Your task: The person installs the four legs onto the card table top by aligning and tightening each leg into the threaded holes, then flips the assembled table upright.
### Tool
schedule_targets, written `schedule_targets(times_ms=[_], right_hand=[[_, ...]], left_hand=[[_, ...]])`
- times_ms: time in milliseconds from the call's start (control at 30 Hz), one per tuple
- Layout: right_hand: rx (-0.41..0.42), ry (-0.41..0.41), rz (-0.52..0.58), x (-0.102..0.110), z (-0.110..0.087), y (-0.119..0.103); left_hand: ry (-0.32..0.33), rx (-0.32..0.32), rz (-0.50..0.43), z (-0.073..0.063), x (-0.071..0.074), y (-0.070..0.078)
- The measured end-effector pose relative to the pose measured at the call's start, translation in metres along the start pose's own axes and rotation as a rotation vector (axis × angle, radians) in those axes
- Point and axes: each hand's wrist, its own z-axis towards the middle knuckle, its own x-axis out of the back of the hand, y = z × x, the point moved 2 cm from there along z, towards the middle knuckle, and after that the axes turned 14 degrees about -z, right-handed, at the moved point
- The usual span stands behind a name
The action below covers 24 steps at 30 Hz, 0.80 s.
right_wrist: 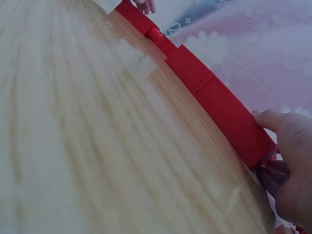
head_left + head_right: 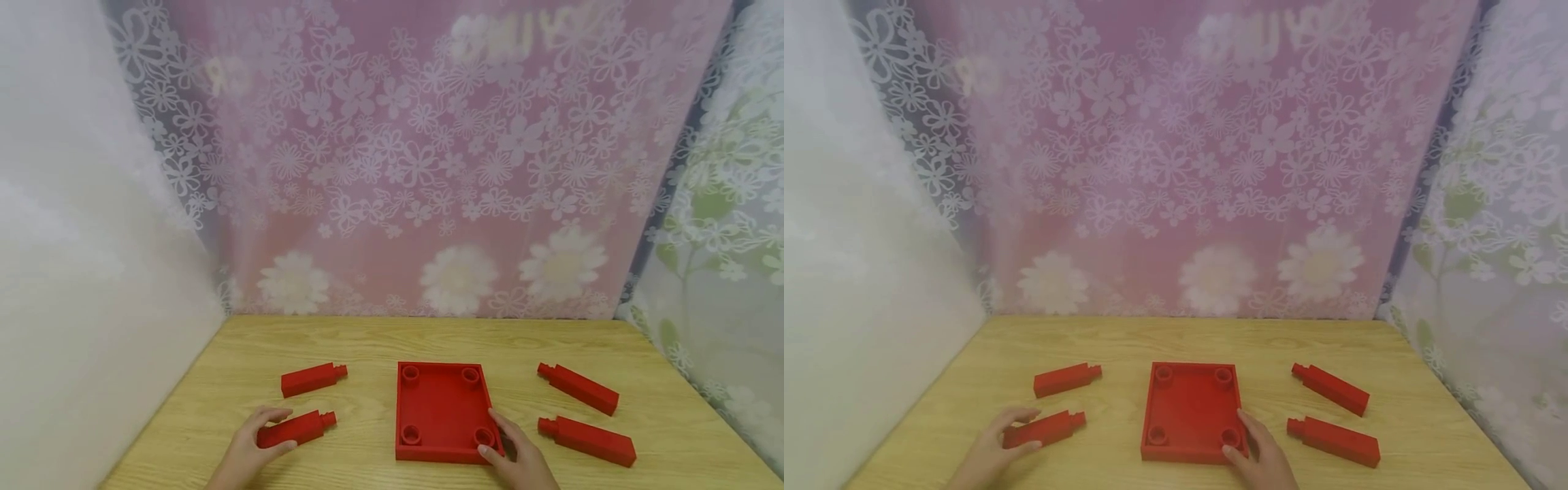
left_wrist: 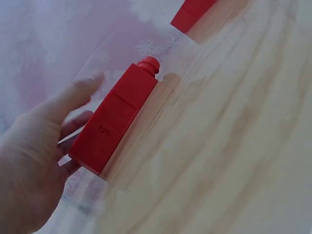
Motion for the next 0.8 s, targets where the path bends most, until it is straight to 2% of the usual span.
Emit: schedule_targets(times_ms=[133, 333, 467, 600, 800], right_hand=[[0.002, 0.002, 0.003, -0.001, 0.002, 0.001], [-0.001, 0.001, -0.001, 0.000, 0.000, 0.000], [0.000, -0.001, -0.004, -0.001, 0.000, 0.000], [0.010, 0.003, -0.014, -0.001, 0.000, -0.001], [-0.001, 0.004, -0.007, 0.002, -0.001, -0.002]], left_hand=[[0.001, -0.001, -0.020, -0.002, 0.001, -0.007], [-0.043, -0.021, 0.025, -0.001, 0.002, -0.014], [-0.057, 0.013, 0.014, -0.001, 0.003, -0.019], [-0.049, 0.029, 0.005, -0.001, 0.003, -0.020], [-0.024, 0.016, 0.031, -0.001, -0.002, -0.016]])
